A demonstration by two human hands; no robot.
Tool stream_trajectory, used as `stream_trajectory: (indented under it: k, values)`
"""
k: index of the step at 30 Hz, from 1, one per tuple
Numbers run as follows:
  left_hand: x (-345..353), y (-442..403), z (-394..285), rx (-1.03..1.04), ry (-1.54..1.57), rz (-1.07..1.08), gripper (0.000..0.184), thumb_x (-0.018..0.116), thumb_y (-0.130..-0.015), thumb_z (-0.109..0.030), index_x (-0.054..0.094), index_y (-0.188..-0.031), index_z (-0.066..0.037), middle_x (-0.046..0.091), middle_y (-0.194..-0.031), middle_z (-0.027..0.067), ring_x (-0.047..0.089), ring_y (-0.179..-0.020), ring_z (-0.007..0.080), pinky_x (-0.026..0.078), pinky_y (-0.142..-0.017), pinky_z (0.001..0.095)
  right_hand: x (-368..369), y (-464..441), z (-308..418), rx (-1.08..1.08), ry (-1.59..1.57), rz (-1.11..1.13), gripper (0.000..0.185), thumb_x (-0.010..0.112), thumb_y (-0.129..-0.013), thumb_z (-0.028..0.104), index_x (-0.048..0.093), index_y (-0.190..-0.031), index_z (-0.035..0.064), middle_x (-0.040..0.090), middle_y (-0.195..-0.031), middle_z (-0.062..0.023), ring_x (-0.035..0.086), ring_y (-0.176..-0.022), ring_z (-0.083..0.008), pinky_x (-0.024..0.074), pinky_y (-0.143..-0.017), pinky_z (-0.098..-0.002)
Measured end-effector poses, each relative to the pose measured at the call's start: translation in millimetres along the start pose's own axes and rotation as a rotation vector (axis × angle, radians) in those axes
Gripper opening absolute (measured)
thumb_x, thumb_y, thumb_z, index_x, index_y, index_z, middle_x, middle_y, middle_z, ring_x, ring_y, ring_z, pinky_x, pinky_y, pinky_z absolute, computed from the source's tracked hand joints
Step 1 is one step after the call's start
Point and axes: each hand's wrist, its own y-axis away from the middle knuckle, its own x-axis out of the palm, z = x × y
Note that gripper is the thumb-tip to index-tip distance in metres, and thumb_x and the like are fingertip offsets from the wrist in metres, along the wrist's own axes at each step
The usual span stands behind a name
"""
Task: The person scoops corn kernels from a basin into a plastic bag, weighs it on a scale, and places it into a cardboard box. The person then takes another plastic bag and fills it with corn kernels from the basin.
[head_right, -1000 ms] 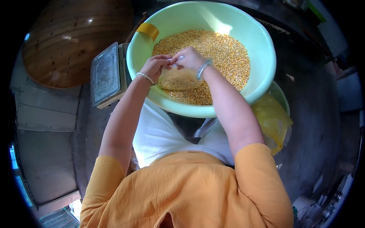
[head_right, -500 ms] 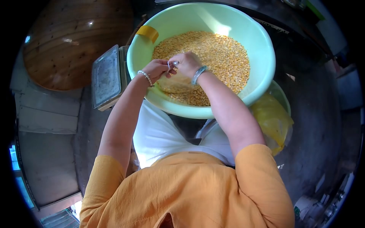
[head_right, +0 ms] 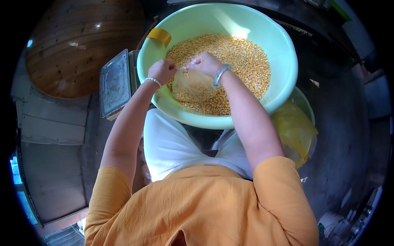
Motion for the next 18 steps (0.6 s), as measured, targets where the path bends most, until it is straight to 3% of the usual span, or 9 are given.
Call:
stream_trajectory:
  k: [4,7,10,11,14,18]
  values:
    - [5.2,6.3,-5.0,-0.013,-0.148,0.063,0.016,0.054,-0.072,-0.015,0.067,-0.078,-0.010,0.065,-0.081,0.0130,0.062,-0.081,0.0291,0.049,-0.070,0.0376,-6.1,12.2,17.1,0.242,0.200,0.163,0.023,0.067,-0.076,0.025,0.067,-0.076,0.0022,0.062,-0.062,-0.0074,0.061,-0.062,-0.0126,0.0496,-0.063,-0.0268]
    - [15.4,3.3,0.4,-0.042,-0.247,0.119,0.016,0.054,-0.072,-0.016,0.067,-0.079,-0.010,0.065,-0.082,0.0128,0.061,-0.082,0.0293,0.049,-0.071,0.0376,-2.8,15.0,16.4,0.285,0.441,0.245,0.021,0.065,-0.078,0.024,0.067,-0.070,0.0046,0.059,-0.056,-0.0045,0.056,-0.048,-0.0113,0.0466,-0.047,-0.0248]
    - [19.4,-1.9,1.9,-0.064,-0.271,0.082,0.015,0.057,-0.073,-0.020,0.068,-0.080,-0.014,0.065,-0.082,0.0114,0.061,-0.080,0.0289,0.049,-0.071,0.0379,-3.2,18.2,20.9,0.226,0.509,0.228,0.021,0.065,-0.076,0.023,0.066,-0.067,0.0043,0.059,-0.056,-0.0060,0.056,-0.047,-0.0123,0.0469,-0.046,-0.0262]
    - [18.6,-1.8,1.2,-0.070,-0.261,0.043,0.016,0.056,-0.073,-0.020,0.069,-0.081,-0.015,0.065,-0.082,0.0112,0.061,-0.080,0.0286,0.049,-0.071,0.0376,-3.9,11.7,15.5,0.120,0.635,0.160,0.022,0.063,-0.078,0.024,0.066,-0.074,0.0022,0.063,-0.064,-0.0125,0.061,-0.052,-0.0172,0.0492,-0.050,-0.0291]
    - [-0.8,2.3,-14.8,-0.015,-0.198,-0.076,0.016,0.057,-0.074,-0.021,0.069,-0.083,-0.016,0.065,-0.082,0.0098,0.061,-0.079,0.0276,0.048,-0.071,0.0372,-1.4,9.8,16.5,0.160,0.035,-0.117,0.022,0.061,-0.082,0.022,0.066,-0.076,0.0014,0.064,-0.066,-0.0114,0.059,-0.049,-0.0142,0.0485,-0.048,-0.0265]
    - [-26.1,7.0,-44.5,0.103,-0.110,-0.190,0.014,0.058,-0.074,-0.021,0.069,-0.081,-0.016,0.065,-0.079,0.0072,0.061,-0.076,0.0265,0.048,-0.069,0.0359,4.1,8.8,20.0,0.131,-0.235,-0.127,0.019,0.056,-0.085,0.015,0.063,-0.078,-0.0009,0.061,-0.062,-0.0075,0.058,-0.047,-0.0124,0.0480,-0.043,-0.0234]
